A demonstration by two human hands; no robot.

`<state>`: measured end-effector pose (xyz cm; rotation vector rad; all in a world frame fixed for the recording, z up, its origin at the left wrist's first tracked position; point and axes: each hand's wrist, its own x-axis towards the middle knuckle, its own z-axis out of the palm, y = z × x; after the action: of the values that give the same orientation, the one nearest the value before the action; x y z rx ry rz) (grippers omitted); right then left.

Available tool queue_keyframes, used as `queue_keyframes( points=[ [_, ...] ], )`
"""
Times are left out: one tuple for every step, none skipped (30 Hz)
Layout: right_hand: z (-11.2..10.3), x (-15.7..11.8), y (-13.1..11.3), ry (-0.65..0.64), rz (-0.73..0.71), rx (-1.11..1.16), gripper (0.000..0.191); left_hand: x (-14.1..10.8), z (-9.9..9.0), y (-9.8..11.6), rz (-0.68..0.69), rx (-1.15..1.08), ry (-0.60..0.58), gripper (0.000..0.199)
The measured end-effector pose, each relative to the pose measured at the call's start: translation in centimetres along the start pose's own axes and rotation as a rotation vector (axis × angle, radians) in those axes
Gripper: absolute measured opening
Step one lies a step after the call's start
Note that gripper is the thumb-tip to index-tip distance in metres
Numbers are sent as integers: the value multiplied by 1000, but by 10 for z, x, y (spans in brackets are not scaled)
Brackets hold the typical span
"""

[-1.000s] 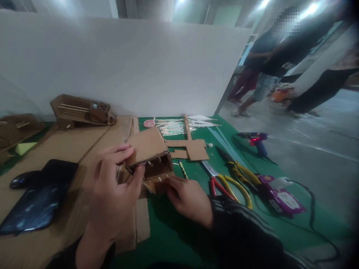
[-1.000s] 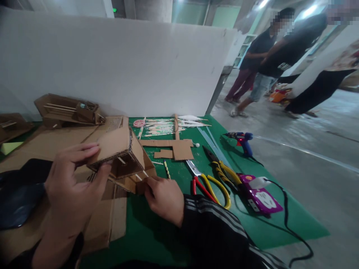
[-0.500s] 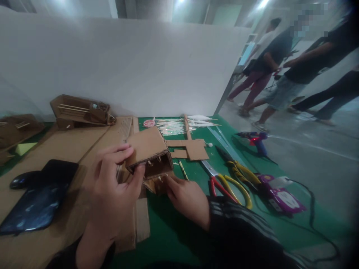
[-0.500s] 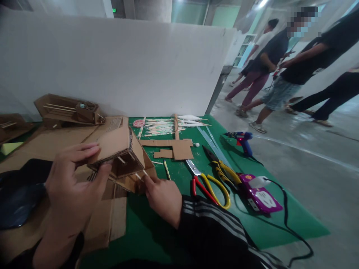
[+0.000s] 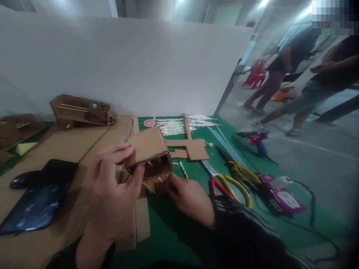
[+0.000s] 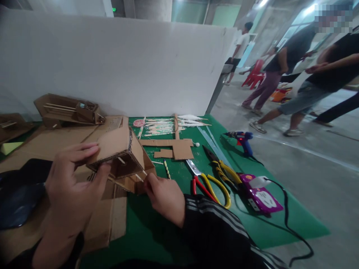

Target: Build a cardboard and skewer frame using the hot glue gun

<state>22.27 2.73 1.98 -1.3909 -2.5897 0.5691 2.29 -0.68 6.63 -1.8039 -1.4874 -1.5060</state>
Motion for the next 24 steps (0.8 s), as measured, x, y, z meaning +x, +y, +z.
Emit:
queue_keyframes(
  points=[
    [-2, -1, 2, 22, -24, 88, 6, 0, 0, 0, 0, 1, -1, 29],
    [-5, -1, 4, 51, -49, 189, 6, 0, 0, 0, 2, 4, 4, 28],
    [-7, -2, 5, 80, -73, 292, 7, 0, 0, 0, 5, 8, 13, 28],
    [-9, -2, 7, 99, -92, 387, 8, 0, 0, 0, 5, 10, 16, 28],
    [-11, -3, 9, 98, -107, 468, 9, 0, 0, 0, 4, 12, 16, 27],
    [-13, -3, 10, 78, -116, 544, 10, 0, 0, 0, 3, 13, 11, 27],
    [-15, -4, 12, 40, -121, 616, 10, 0, 0, 0, 0, 12, 5, 28],
    [-16, -4, 12, -6, -123, 680, 11, 0, 0, 0, -2, 9, -4, 28],
    [-16, -5, 13, -52, -123, 730, 11, 0, 0, 0, -2, 4, -10, 29],
    [-16, -5, 13, -94, -122, 757, 11, 0, 0, 1, 1, -1, -8, 29],
    [-15, -5, 14, -126, -117, 765, 11, 0, 0, 1, 2, -6, -10, 30],
    [-15, -5, 14, -150, -113, 753, 11, 0, 0, 1, 3, -11, -10, 30],
    [-14, -5, 14, -161, -112, 727, 10, 0, 0, 1, 5, -14, -10, 30],
    [-13, -4, 14, -154, -113, 686, 8, 0, 0, 1, 8, -17, -8, 29],
    [-13, -3, 13, -131, -116, 627, 7, 0, 0, 2, 12, -18, -4, 29],
    [-13, -2, 13, -99, -116, 552, 6, 0, 0, 2, 15, -19, -2, 29],
    [-13, -2, 12, -63, -109, 469, 6, 0, 0, 2, 16, -18, 2, 29],
    [-14, -1, 12, -33, -97, 386, 6, 0, 0, 2, 15, -14, 5, 30],
    [-15, -1, 11, -12, -84, 311, 5, -1, 0, 2, 12, -8, 2, 30],
    [-16, -1, 11, -5, -71, 250, 4, -1, 0, 1, 8, -3, -2, 30],
    [-17, -1, 11, -6, -66, 206, 3, -1, 0, 1, 7, 1, -6, 30],
    [-17, -1, 10, -11, -68, 173, 3, -1, 0, 1, 8, 2, -5, 30],
    [-17, -2, 10, -19, -75, 146, 5, -1, 0, 1, 12, 1, -5, 30],
    [-17, -2, 9, -33, -83, 120, 7, -1, 0, 1, 13, 0, -7, 29]
  ],
)
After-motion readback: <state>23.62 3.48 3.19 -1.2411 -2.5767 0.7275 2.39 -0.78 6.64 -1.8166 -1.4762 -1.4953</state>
